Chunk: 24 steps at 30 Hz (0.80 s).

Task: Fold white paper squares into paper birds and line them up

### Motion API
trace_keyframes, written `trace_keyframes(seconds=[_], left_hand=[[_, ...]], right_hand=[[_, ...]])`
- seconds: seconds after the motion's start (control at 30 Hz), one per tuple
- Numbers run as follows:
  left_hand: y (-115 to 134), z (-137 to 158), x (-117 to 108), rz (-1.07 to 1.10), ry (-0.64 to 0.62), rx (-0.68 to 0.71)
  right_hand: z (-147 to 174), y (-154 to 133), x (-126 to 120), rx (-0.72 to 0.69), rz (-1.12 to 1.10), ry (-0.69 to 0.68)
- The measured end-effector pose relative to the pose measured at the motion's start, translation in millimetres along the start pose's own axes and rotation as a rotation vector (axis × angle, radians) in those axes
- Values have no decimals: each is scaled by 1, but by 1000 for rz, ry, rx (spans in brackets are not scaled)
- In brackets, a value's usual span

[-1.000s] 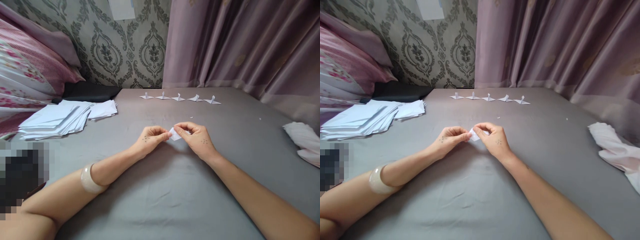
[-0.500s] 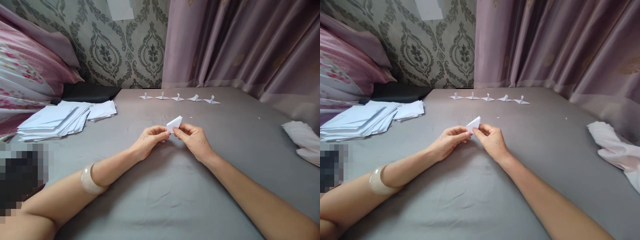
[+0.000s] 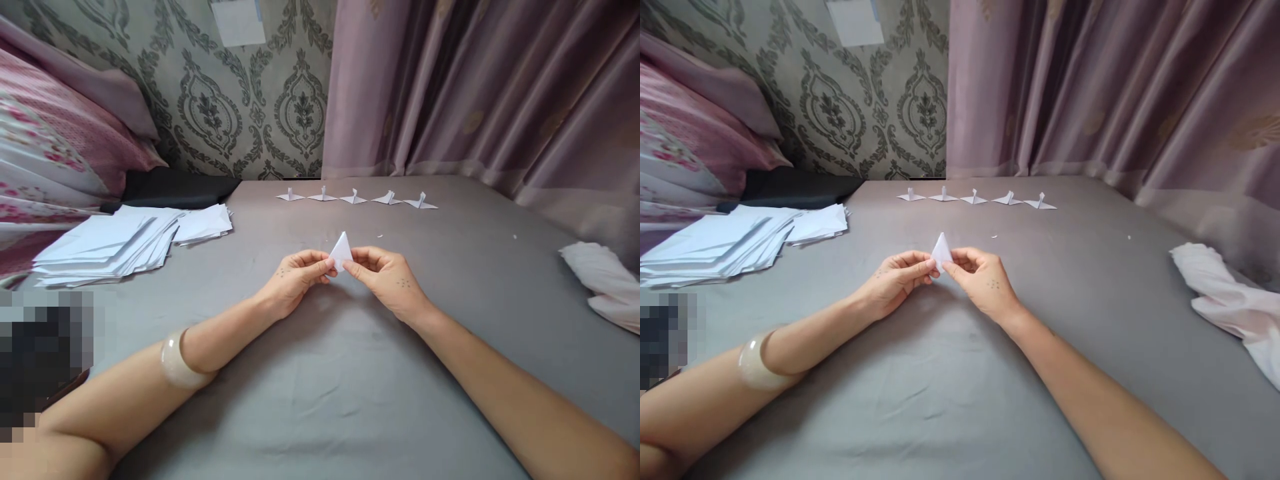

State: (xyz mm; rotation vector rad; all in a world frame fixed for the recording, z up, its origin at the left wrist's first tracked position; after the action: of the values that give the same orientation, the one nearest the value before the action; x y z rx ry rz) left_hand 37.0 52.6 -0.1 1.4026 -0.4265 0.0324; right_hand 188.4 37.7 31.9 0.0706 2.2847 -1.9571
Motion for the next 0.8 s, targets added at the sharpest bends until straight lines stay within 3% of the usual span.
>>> trace_keyframes(seconds=[0.17,0.37,0.57,0.67,0.8], left_hand=[[4,2,3,-50,-20,34],[11,2,-2,-239,49,114],[23,7,5,-519,-15,389],[27,7,6,-790,-22,593],[29,4,9,-1224,-42,860]], right_hand=[[0,2,0,16,-13,4],[-2,-2,-3,-27,121,3],[2,-12,-2,-293,335,19],[6,-15,2,-499,492,20],[9,-9,14,-706,881,-56]])
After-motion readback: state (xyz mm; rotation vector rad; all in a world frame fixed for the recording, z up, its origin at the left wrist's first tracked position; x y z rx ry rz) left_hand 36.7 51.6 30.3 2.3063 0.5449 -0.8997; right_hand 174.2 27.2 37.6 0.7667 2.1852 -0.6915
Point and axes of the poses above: each hand's wrist, its own z-axis away from the middle knuckle, its own x-axis out of the palm, y = z × x, the point moved 6 cm from there along -z, towards the middle knuckle, and after that the axes turned 3 degrees about y, right-handed, at the moved point
